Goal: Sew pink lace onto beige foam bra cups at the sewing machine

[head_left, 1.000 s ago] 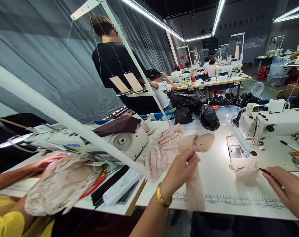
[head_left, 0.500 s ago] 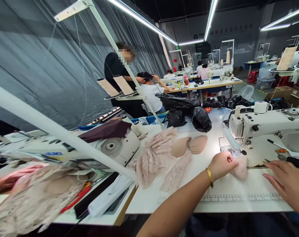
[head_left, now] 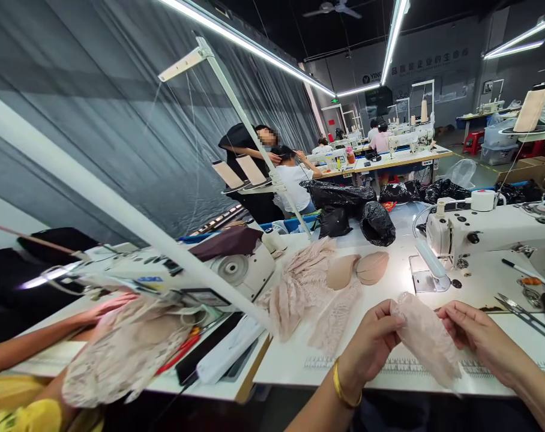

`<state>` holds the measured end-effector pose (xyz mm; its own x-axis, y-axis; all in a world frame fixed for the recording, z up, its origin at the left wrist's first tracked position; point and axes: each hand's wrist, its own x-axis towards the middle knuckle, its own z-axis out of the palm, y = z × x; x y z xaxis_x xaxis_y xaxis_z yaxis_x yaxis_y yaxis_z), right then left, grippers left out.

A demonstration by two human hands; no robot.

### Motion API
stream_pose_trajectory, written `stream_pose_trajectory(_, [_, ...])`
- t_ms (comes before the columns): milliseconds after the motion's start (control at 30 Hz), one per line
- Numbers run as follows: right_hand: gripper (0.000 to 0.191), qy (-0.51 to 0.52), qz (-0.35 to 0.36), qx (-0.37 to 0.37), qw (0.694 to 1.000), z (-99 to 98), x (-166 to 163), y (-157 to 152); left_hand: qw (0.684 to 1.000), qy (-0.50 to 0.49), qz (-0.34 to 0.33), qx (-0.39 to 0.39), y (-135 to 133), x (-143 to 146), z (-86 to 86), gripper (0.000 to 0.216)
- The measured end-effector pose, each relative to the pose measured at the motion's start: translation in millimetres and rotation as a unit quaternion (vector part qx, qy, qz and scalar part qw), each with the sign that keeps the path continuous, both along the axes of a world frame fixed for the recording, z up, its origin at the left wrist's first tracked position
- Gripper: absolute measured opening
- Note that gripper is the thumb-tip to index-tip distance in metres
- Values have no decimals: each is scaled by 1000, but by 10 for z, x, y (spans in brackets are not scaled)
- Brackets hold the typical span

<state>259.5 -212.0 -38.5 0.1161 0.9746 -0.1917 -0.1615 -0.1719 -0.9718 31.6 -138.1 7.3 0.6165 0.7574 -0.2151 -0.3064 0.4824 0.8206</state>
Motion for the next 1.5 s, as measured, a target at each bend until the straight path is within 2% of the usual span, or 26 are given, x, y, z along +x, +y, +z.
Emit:
stream_pose_trajectory(100, [56,-116,-54,50,990,-34,-101,-71,1000,-2,24,-5,-53,-1,-103,44])
stream_pose_trajectory(200, [58,-199,-26,118,973,-44,-249,-146,1000,-7,22,9,-149,59,-144,46])
stream_pose_trajectory(267, [46,-218,-4,124,968,-37,-312,-148,1000,-11,18,14,-197,87,-149,48])
stream_pose_trajectory(333, [38,-181,-11,99,978,-24,-315,-103,1000,-13,27,8,-209,87,-156,48])
stream_pose_trajectory(467, [50,-45,-45,34,997,-24,-225,3,998,-3,50,-23,-150,54,-211,50])
stream_pose_trajectory(567, [54,-22,-49,30,998,-81,-198,-17,996,3,80,-43,-121,72,-269,52])
stream_pose_trajectory(633, [54,-101,-67,79,989,-142,-218,-79,994,-6,103,-44,-132,107,-290,53])
stream_pose_trajectory(733, [58,-278,-83,158,944,-226,-277,-172,993,-27,116,-28,-168,158,-290,52])
stream_pose_trajectory(800, [49,-323,-78,159,929,-252,-310,-187,993,-31,108,-23,-186,180,-283,52])
stream_pose_trajectory(867, [37,-303,-82,130,941,-241,-317,-160,994,-28,102,-22,-200,189,-290,54])
stream_pose_trajectory(1033, [49,-160,-61,84,982,-92,-223,-64,994,5,108,-11,-216,141,-390,59])
stream_pose_trajectory(1100, [49,-98,-44,57,993,-46,-164,-25,995,38,86,31,-142,77,-392,59])
stream_pose_trajectory(1133, [49,-77,-40,45,995,-39,-132,5,992,74,65,81,-65,27,-367,55])
stream_pose_trajectory(1167, [49,-69,-37,38,996,-42,-100,42,976,141,47,158,43,-35,-321,48])
stream_pose_trajectory(1200, [49,-74,-39,35,996,-56,-69,86,942,225,33,246,177,-111,-260,41])
stream_pose_trajectory(1233, [48,-90,-41,38,994,-78,-41,131,878,329,40,346,333,-197,-190,36])
stream_pose_trajectory(1267, [48,-110,-41,43,992,-104,-15,175,771,453,75,441,500,-289,-121,32])
stream_pose_trajectory(1300, [48,-131,-39,46,990,-134,6,212,723,503,109,461,667,-379,-61,30])
stream_pose_trajectory(1367, [50,-170,-31,45,984,-195,41,260,661,567,146,469,963,-529,0,35])
stream_pose_trajectory(1500, [52,-217,-12,26,976,-295,86,268,600,639,142,460,1265,-636,-93,29])
